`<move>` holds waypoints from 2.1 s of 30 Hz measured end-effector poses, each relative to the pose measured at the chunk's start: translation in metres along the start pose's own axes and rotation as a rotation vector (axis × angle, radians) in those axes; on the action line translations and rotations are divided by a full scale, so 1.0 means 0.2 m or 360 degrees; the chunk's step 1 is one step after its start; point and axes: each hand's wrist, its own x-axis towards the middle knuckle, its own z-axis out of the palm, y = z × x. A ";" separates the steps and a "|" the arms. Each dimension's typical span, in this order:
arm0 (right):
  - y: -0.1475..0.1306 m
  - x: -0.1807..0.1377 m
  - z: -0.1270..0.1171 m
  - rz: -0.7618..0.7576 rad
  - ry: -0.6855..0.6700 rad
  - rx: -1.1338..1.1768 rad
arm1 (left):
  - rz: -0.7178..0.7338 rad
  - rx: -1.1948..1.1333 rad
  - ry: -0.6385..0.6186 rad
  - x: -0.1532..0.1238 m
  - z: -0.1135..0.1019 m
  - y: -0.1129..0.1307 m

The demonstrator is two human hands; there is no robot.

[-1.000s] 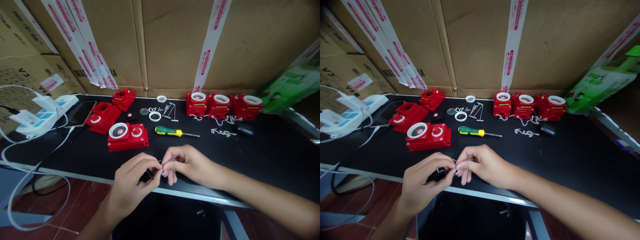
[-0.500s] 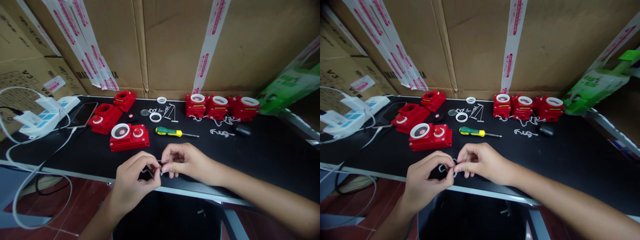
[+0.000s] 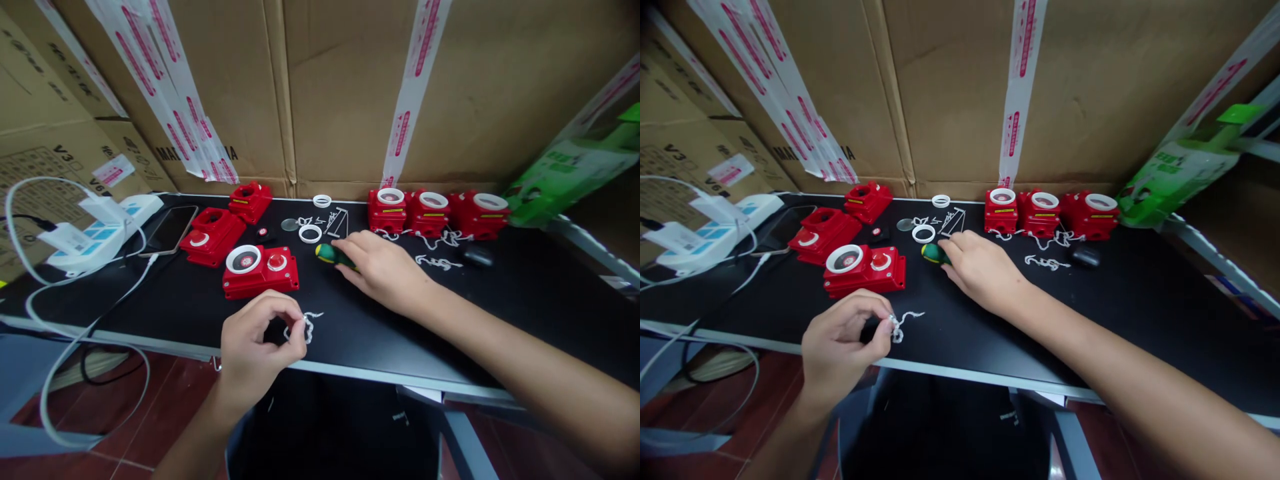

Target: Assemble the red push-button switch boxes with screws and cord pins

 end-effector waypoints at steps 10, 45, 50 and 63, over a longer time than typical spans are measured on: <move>0.05 -0.10 -0.15 0.0983 0.0794 0.1923 | -0.0103 -0.0157 0.0091 0.01 0.01 0.02; -0.12 -0.14 -0.10 0.0733 0.0514 0.2721 | -0.0205 -0.0210 0.0103 0.01 0.00 0.02; -0.12 -0.13 -0.09 0.0743 0.0526 0.2673 | -0.0253 -0.0197 0.0088 0.01 0.00 0.00; -0.11 -0.14 -0.10 0.0686 0.0616 0.2589 | -0.0269 -0.0264 0.0072 0.02 0.00 0.02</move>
